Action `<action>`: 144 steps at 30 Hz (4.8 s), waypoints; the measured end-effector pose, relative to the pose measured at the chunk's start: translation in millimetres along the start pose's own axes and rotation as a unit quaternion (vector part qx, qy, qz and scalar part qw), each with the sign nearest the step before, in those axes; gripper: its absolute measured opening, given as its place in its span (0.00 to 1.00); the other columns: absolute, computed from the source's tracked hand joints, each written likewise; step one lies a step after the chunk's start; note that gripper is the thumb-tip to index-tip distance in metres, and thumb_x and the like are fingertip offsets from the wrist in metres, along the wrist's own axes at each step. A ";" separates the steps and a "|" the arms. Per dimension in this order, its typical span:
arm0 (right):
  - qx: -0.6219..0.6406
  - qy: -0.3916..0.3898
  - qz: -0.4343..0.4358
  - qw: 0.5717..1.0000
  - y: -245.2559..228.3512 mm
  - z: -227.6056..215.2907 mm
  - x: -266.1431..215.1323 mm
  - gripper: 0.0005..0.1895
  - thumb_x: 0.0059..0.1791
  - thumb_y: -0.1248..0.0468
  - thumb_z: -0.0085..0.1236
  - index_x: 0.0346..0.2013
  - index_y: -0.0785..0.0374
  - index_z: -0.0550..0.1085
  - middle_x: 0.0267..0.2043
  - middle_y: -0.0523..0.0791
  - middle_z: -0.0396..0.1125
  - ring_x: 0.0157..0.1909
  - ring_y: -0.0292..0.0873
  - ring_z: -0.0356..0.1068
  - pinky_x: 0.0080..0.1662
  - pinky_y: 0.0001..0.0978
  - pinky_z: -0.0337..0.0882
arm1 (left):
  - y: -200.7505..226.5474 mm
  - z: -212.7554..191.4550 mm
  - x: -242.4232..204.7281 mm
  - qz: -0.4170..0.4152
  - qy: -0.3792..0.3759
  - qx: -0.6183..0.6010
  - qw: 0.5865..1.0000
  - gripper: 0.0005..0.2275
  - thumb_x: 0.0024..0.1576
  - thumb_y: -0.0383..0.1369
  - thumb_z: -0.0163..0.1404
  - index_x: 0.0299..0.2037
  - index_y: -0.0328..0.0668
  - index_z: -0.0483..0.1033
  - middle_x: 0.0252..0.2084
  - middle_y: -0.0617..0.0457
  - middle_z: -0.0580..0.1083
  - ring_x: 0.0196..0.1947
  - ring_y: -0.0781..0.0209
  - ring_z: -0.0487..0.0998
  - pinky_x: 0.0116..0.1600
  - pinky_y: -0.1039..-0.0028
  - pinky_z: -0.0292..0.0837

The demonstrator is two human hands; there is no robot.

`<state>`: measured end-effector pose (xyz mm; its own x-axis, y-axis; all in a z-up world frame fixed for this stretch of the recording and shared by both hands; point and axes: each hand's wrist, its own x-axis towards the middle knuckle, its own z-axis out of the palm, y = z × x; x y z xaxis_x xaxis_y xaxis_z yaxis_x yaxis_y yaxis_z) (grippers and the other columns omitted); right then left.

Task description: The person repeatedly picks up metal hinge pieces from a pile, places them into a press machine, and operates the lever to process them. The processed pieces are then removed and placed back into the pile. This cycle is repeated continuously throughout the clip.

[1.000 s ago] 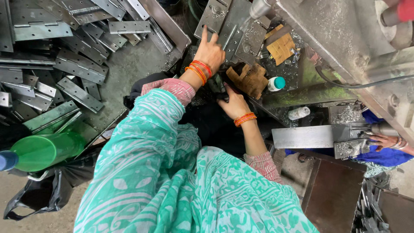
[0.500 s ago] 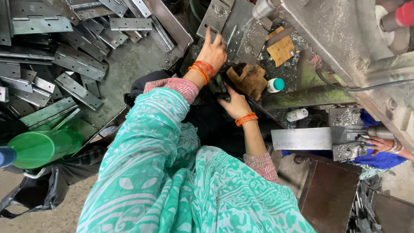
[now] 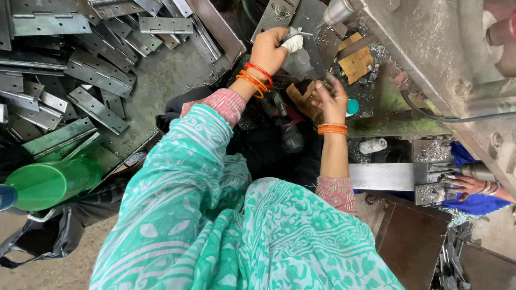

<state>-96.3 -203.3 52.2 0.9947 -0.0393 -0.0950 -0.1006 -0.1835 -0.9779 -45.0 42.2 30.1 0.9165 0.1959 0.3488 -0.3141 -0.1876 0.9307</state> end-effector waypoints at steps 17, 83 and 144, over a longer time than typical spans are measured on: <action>-0.378 -0.031 -0.351 0.856 -11.1 73.7 1.4 0.18 0.41 0.75 0.66 0.45 0.69 0.76 0.43 0.51 0.69 0.42 0.52 0.73 0.46 0.39 0.74 | 14.5 -5.7 10.9 0.070 -0.157 0.467 0.868 0.19 0.46 0.36 0.61 0.49 0.47 0.81 0.60 0.53 0.70 0.63 0.47 0.63 0.64 0.40 0.56; -0.444 -0.168 -0.101 0.874 70.5 52.4 -119.2 0.38 0.43 0.58 0.67 0.68 0.49 0.65 0.45 0.56 0.71 0.47 0.62 0.73 0.48 0.51 0.73 | -18.8 51.5 11.3 0.084 -0.227 0.545 0.803 0.17 0.61 0.36 0.41 0.55 0.47 0.79 0.67 0.53 0.66 0.72 0.39 0.51 0.65 0.21 0.36; -0.444 -0.177 -0.007 0.878 -42.2 61.4 -101.1 0.23 0.46 0.53 0.61 0.56 0.51 0.77 0.42 0.54 0.76 0.44 0.55 0.78 0.48 0.42 0.74 | -203.6 -194.3 -167.9 -0.036 -0.037 0.499 0.865 0.18 0.47 0.29 0.58 0.50 0.45 0.77 0.51 0.46 0.70 0.49 0.43 0.71 0.48 0.57 0.74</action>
<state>-191.3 -131.3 91.7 0.9247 0.2473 -0.2896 0.0907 -0.8816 -0.4633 -183.1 234.6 -196.4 0.9496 0.1876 0.2513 0.0819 -0.9219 0.3786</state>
